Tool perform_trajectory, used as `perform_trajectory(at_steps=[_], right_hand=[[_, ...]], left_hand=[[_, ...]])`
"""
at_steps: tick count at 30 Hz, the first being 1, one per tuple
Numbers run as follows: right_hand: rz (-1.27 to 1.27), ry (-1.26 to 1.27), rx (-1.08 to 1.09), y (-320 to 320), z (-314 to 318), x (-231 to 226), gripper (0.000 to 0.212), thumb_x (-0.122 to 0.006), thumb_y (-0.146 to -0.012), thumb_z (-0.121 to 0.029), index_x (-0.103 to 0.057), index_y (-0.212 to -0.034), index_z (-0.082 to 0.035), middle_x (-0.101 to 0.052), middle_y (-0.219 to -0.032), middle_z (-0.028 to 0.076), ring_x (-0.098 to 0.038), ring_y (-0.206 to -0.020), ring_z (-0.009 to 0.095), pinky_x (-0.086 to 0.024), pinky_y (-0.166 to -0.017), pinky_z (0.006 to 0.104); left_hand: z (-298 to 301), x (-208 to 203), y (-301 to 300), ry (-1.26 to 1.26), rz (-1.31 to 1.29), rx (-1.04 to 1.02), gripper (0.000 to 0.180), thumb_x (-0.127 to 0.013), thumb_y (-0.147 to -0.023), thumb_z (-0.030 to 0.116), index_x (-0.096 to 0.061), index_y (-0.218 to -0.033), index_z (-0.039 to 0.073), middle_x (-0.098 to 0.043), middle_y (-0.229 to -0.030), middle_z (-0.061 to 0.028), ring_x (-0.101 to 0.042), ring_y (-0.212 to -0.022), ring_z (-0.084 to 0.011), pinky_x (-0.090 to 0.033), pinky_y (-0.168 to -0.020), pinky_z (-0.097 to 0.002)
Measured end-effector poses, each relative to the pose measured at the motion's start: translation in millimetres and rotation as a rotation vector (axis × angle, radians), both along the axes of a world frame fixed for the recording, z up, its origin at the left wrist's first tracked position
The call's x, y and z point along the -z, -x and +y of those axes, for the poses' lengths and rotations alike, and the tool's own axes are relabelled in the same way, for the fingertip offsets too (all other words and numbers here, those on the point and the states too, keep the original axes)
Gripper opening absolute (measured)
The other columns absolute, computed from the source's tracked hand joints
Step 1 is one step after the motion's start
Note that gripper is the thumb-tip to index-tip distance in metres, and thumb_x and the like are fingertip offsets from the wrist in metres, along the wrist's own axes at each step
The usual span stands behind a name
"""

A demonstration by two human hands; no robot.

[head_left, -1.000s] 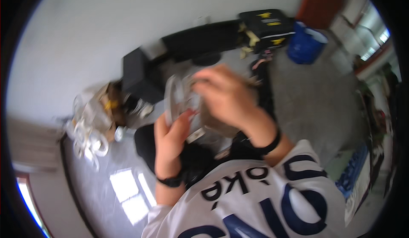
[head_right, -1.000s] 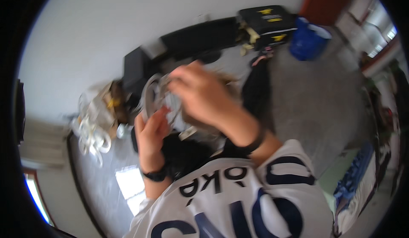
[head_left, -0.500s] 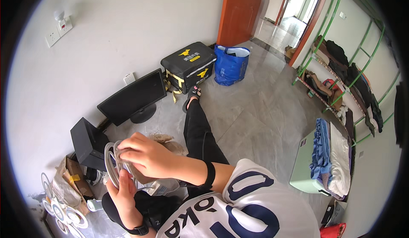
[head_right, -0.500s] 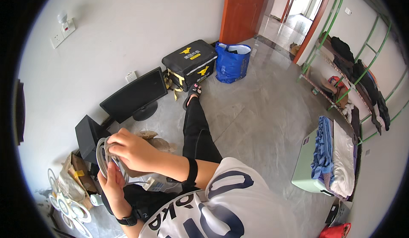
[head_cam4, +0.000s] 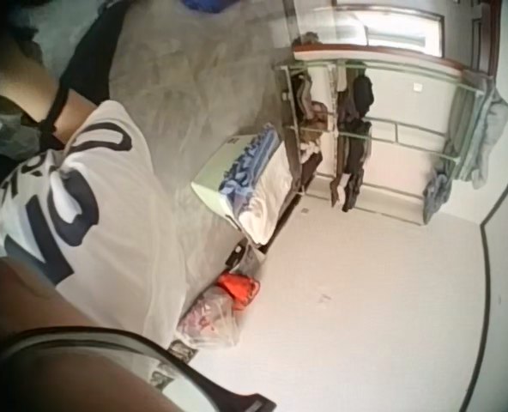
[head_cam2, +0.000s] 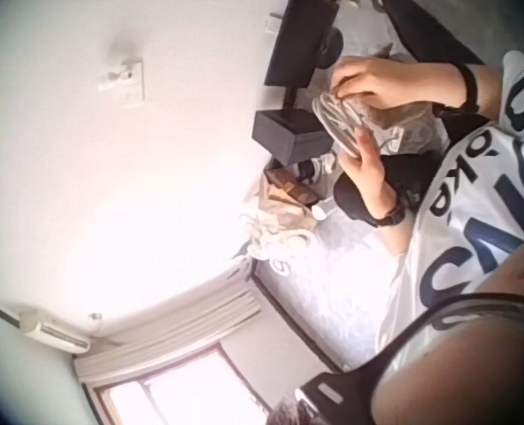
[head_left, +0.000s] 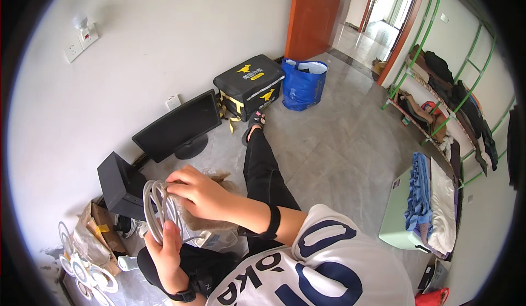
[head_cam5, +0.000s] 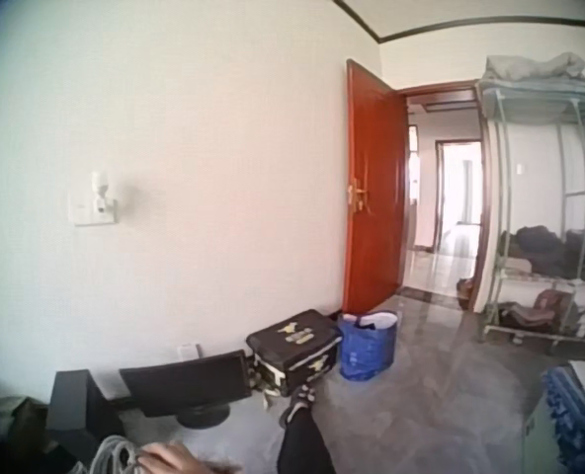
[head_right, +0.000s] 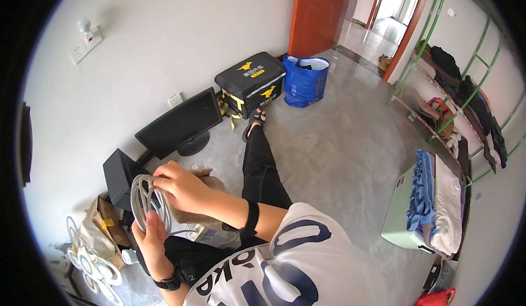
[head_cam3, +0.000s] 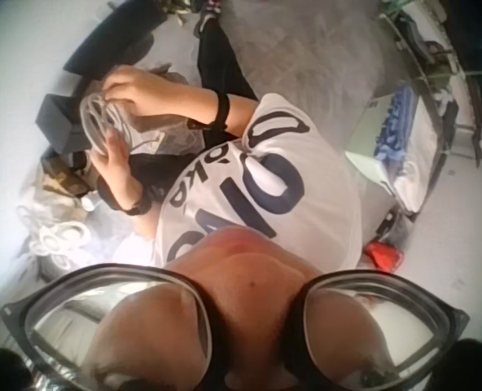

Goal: The person wipes a gray cable with a brown cloth, coiling the cable into a loop by hand.

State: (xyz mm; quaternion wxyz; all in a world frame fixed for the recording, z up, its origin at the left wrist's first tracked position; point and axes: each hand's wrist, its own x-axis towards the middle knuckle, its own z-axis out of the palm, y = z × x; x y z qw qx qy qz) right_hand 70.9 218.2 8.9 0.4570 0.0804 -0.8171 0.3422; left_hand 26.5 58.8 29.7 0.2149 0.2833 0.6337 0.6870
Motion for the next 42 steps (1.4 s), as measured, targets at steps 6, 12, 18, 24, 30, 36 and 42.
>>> perform_trajectory(at_steps=[6,12,18,24,30,36,42], right_hand=[[-0.015,0.026,-0.04,-4.8,-9.6,-8.1,0.033,-0.058,-0.06,0.007,-0.056,-0.091,-0.001,-0.051,-0.101,0.011,-0.048,-0.091,0.03,-0.042,-0.078,0.0355],[-0.093,0.076,-0.024,-1.4,2.8,10.8,0.027,-0.066,-0.069,-0.011,-0.056,-0.091,-0.001,-0.052,-0.099,0.012,-0.05,-0.093,0.029,-0.043,-0.08,0.0345],[-0.166,0.18,0.056,-2.1,-3.0,14.2,0.029,-0.071,-0.066,-0.017,-0.058,-0.085,0.001,-0.057,-0.091,0.012,-0.055,-0.083,0.026,-0.045,-0.073,0.0312],[-0.204,0.34,-0.02,-2.2,-0.4,8.7,0.021,-0.07,-0.067,-0.011,-0.058,-0.08,0.002,-0.059,-0.084,0.01,-0.057,-0.075,0.02,-0.045,-0.067,0.0265],[-0.213,0.291,-0.017,-3.4,5.8,1.4,0.022,-0.071,-0.067,-0.01,-0.057,-0.08,0.002,-0.058,-0.084,0.01,-0.056,-0.075,0.019,-0.045,-0.067,0.0264],[-0.271,0.195,-0.045,-6.3,15.9,14.5,0.027,-0.07,-0.067,-0.016,-0.056,-0.084,0.0,-0.056,-0.085,0.01,-0.055,-0.076,0.022,-0.045,-0.068,0.028],[-0.23,0.276,0.056,-3.4,14.5,20.0,0.022,-0.069,-0.066,-0.012,-0.055,-0.078,-0.001,-0.056,-0.081,0.009,-0.057,-0.073,0.021,-0.046,-0.065,0.0274]], left_hand=[[-5.6,4.0,0.4,-0.027,0.088,0.02,0.022,-0.052,-0.086,0.02,-0.049,-0.071,0.005,-0.04,-0.051,0.0044,-0.03,-0.038,-0.0023,-0.02,-0.035,-0.0184],[-7.9,-2.8,-2.9,-0.081,0.027,-0.012,0.026,-0.052,-0.085,0.019,-0.043,-0.064,0.006,-0.037,-0.049,0.0035,-0.029,-0.038,-0.0041,-0.019,-0.035,-0.0201],[-15.7,0.2,-3.3,-0.175,-0.047,0.168,0.027,-0.055,-0.084,0.024,-0.055,-0.071,0.0,-0.045,-0.052,0.0026,-0.036,-0.044,-0.0033,-0.026,-0.041,-0.0191],[-16.7,7.5,-1.1,-0.232,-0.008,0.199,0.035,-0.05,-0.085,0.029,-0.044,-0.062,0.003,-0.034,-0.042,0.0017,-0.029,-0.036,-0.0072,-0.019,-0.035,-0.0236],[-8.2,17.7,1.2,-0.469,-0.015,0.189,0.038,-0.045,-0.085,0.032,-0.04,-0.058,0.006,-0.027,-0.038,0.0024,-0.025,-0.031,-0.0091,-0.016,-0.033,-0.0257],[-10.3,21.1,4.1,-0.604,-0.155,0.351,0.034,-0.054,-0.08,0.03,-0.042,-0.061,0.004,-0.035,-0.043,-0.0009,-0.03,-0.036,-0.0107,-0.02,-0.035,-0.0263],[-4.7,27.1,3.3,-0.564,-0.145,0.426,0.034,-0.055,-0.081,0.03,-0.047,-0.066,0.0,-0.037,-0.043,-0.0017,-0.032,-0.036,-0.011,-0.023,-0.035,-0.0257]])
